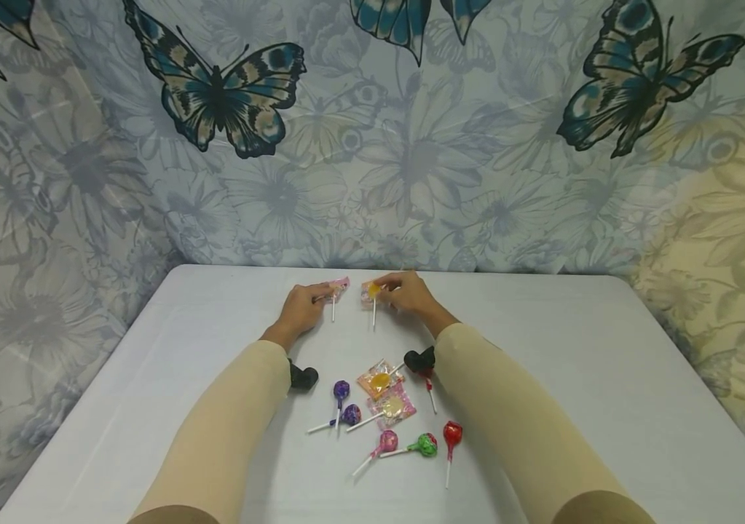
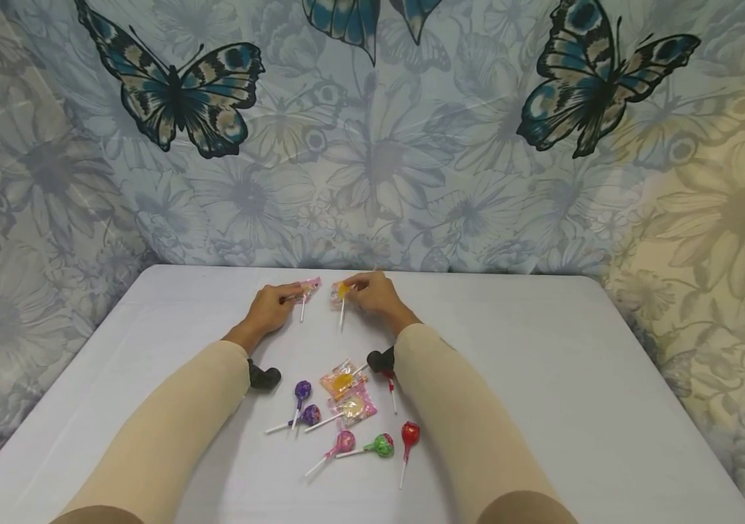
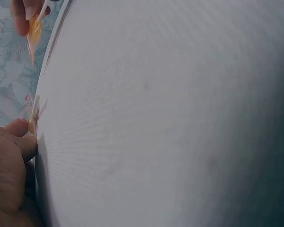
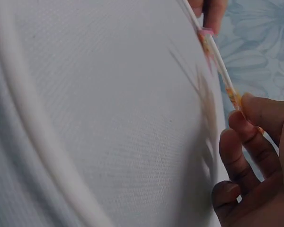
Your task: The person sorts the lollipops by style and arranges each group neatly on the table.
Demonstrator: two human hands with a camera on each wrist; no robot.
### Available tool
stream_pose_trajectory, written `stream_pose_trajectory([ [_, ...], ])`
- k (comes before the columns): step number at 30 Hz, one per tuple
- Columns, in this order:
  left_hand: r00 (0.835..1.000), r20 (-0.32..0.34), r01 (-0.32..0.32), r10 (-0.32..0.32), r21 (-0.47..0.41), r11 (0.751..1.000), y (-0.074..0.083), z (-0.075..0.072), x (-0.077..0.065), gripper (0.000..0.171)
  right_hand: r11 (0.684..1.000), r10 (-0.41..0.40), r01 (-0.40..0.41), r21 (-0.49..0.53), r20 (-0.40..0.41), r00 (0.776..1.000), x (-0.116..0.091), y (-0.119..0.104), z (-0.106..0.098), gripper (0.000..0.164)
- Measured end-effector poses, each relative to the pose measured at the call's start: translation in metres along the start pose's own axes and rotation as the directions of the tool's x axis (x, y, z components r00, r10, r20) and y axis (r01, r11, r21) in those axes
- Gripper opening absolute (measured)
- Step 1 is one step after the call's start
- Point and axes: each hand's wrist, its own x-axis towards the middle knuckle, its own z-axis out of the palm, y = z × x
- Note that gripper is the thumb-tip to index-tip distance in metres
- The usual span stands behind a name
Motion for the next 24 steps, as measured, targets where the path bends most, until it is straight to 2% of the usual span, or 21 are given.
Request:
stream_pose_trajectory([
  [7, 1.000, -0.002, 0.012, -0.012, 0.005, 1.000, 0.0029, -0.0013, -0.0018, 0.029, 0.995, -0.004, 0.005, -0.104, 0.007, 1.000, 0.0017, -0.0001, 0.0042, 0.026],
  [14, 1.000, -0.009, 0.017, -0.017, 0.003, 1.000, 0.0014, -0.0002, -0.0031, 0.029, 0.975, 0.009, -0.004, -0.220, 0.020, 1.000, 0.0038, 0.0000, 0.0082, 0.024],
  [24, 1.000, -0.018, 0.013, -0.013, -0.002, 1.000, 0.0013, 0.0012, -0.0004, 0.029, 0.962, 0.034, -0.026, -0.273, 0.023, 0.999, 0.0050, -0.0003, 0.0062, 0.027],
])
